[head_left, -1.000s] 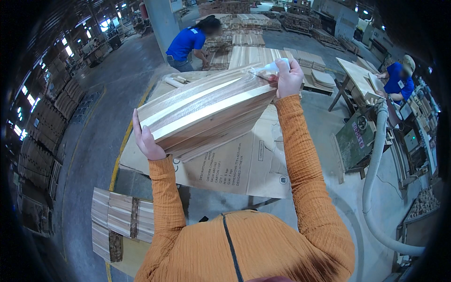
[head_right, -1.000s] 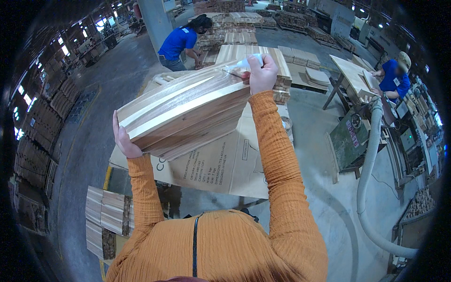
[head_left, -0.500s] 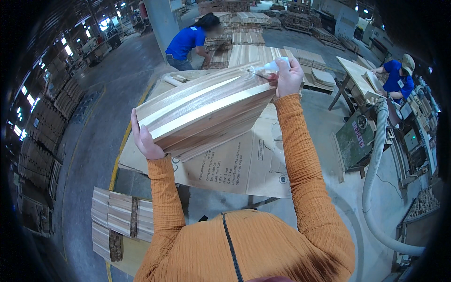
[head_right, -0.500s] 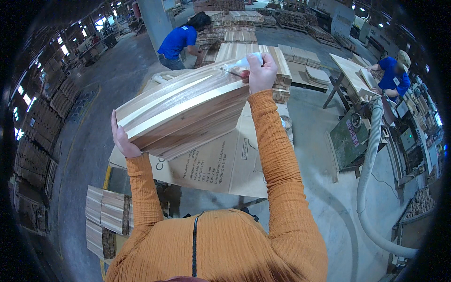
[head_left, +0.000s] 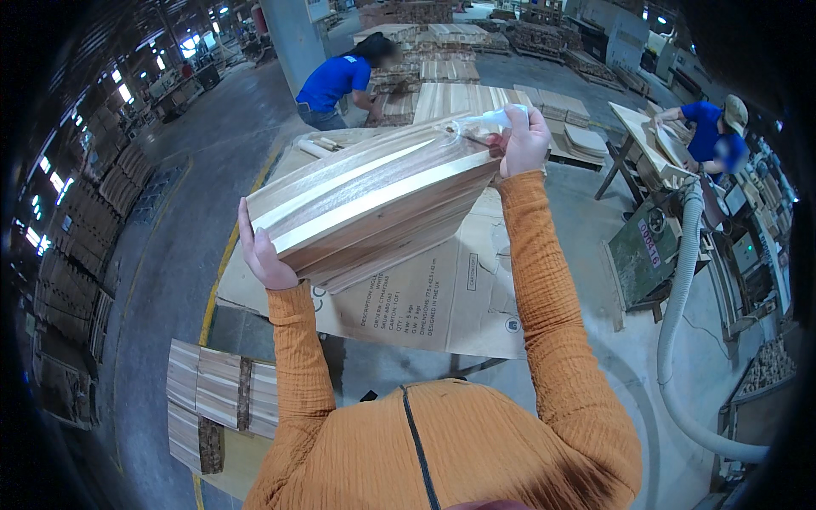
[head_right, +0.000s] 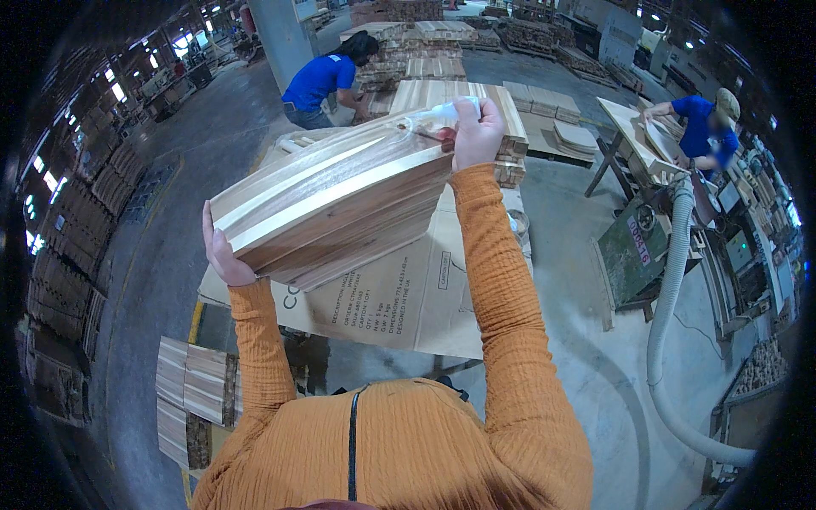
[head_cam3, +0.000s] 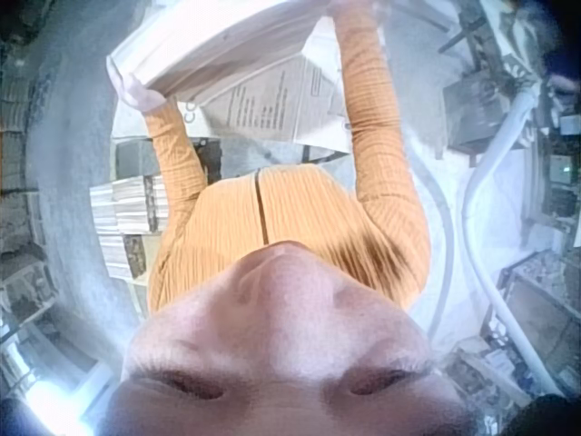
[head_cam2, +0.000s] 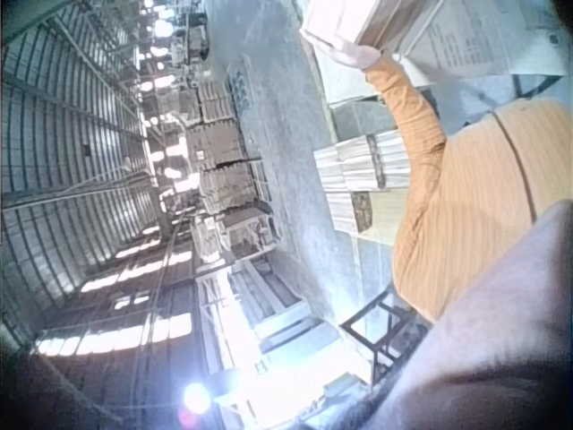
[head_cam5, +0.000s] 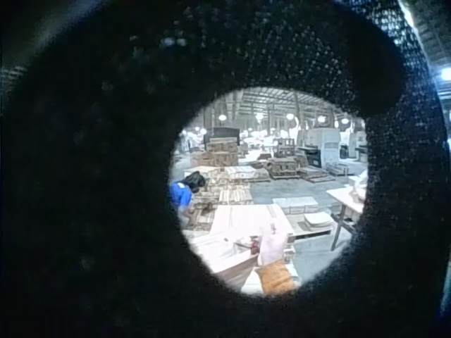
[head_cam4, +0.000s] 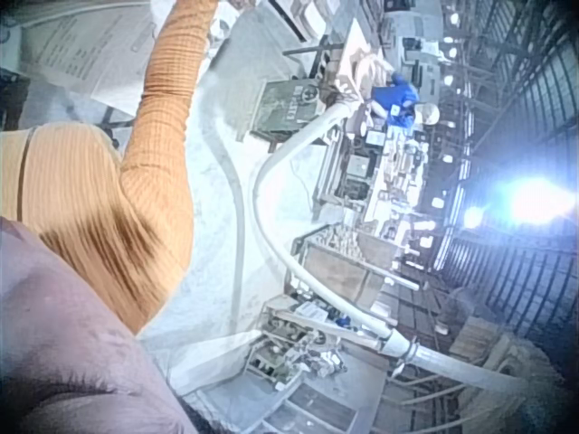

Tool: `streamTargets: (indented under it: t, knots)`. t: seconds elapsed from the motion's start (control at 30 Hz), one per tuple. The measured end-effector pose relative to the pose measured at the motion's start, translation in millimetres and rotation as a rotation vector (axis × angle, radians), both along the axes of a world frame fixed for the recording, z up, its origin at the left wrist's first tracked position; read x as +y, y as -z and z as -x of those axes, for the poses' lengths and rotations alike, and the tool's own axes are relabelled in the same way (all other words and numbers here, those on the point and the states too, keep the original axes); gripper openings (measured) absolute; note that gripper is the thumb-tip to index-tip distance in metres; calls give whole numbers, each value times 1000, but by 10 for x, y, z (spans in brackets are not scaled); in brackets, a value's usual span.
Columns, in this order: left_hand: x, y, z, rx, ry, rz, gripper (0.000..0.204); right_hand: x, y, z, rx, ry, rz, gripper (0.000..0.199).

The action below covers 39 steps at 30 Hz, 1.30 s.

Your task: The person applies glue from a tube to the edges of wooden planks and stacks them on a pile. The person repeats this process for several planks in a warehouse setting.

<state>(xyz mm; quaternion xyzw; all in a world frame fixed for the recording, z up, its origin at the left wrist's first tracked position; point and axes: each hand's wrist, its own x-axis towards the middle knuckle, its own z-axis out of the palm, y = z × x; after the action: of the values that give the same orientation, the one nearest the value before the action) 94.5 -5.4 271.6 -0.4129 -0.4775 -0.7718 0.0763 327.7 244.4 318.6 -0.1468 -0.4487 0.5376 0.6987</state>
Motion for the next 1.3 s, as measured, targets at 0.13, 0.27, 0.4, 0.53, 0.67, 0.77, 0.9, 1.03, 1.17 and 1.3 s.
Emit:
streamTargets:
  t: [0.13,0.27,0.4,0.53,0.67,0.77,0.9,1.03,1.17,1.3]
  knots:
    - [18,18,34,10,44,-20,59,101,-7,-106,48,-181,66,12]
    - [6,47,119,-8,5,-12,56,-9,-140,-68,40,-280,175,14]
    - [65,44,153,-14,31,-20,55,146,-138,-159,-143,-179,107,18]
    - [73,56,183,8,19,-20,55,245,-103,-108,-451,-27,-20,17]
    - [34,42,148,-4,7,-6,55,149,-97,-2,-541,74,-146,20]
    - [11,42,148,-7,5,-5,55,100,-90,91,-408,-47,-38,17]
    - [51,7,94,0,10,7,56,261,8,21,-491,134,-149,17]
    - [-6,44,136,9,-18,7,56,168,-21,63,-479,42,-125,15]
    - [51,15,74,-14,19,-10,56,304,1,-39,-593,189,-289,19]
    - [25,-13,65,-15,9,-4,56,272,33,-22,-772,244,-214,23]
